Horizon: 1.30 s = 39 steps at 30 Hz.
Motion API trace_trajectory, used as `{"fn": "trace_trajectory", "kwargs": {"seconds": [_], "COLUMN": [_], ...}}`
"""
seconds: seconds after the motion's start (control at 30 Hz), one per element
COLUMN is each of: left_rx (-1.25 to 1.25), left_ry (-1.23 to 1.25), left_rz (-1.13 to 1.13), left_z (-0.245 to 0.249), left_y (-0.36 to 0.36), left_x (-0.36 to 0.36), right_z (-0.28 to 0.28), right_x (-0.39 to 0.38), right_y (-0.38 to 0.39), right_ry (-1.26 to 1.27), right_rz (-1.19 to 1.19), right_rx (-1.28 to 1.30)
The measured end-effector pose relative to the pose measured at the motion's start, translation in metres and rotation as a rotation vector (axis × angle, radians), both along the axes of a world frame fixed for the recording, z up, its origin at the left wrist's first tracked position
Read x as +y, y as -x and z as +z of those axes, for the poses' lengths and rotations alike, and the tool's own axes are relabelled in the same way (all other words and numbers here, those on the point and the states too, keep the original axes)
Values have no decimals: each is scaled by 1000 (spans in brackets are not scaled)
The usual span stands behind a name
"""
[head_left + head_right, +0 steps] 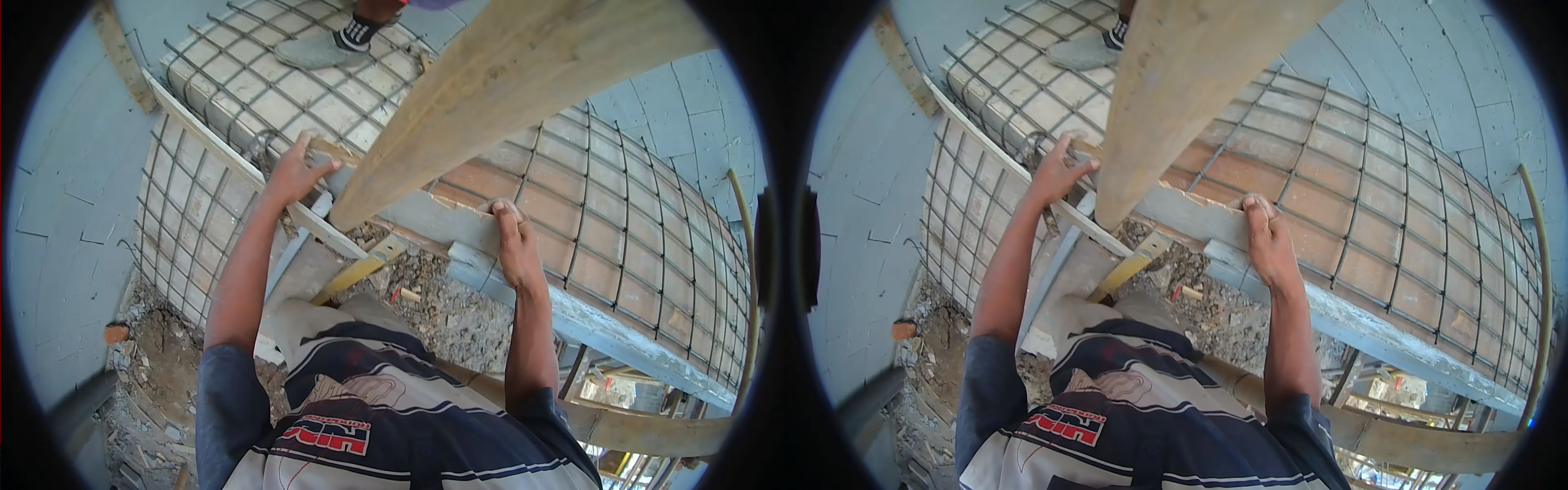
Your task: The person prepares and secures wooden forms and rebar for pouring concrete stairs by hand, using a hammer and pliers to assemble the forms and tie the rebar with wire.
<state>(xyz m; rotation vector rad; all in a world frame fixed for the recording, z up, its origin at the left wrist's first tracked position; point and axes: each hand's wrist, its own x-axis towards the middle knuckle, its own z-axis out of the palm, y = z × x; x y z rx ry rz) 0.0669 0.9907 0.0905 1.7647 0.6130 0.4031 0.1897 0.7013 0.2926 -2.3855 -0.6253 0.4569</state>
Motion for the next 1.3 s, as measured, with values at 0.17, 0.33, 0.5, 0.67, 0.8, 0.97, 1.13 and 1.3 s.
{"fn": "trace_trajectory", "kwargs": {"seconds": [0.17, 0.33, 0.5, 0.67, 0.8, 0.97, 1.13, 1.3], "left_rx": [-55, -116, -148, -367, -581, -487, -194, -12], "left_ry": [17, -30, -79, -250, -566, -769, -562, -598], "left_rz": [55, 153, 181, 726, 132, -95, -562, -651], "left_z": [-2, -22, -18, 35, 53, 115, 112, 132], "left_y": [5, -6, -2, 27, 57, -40, -67, -87], "left_x": [-5, -11, -14, -80, -168, -189, -146, -150], "right_z": [-2, -26, -30, -19, -43, -42, -37, -29], "right_x": [-3, -4, -9, -18, -16, -17, -14, -14], "right_y": [-5, -19, -20, 1, 9, 4, 17, 8], "right_ry": [-51, -269, -603, -600, -464, -487, -840, -953], "right_rz": [-9, -174, -73, -74, 38, 23, 27, 22], "right_rx": [6, 245, 315, 189, -389, -392, -373, -219]}}
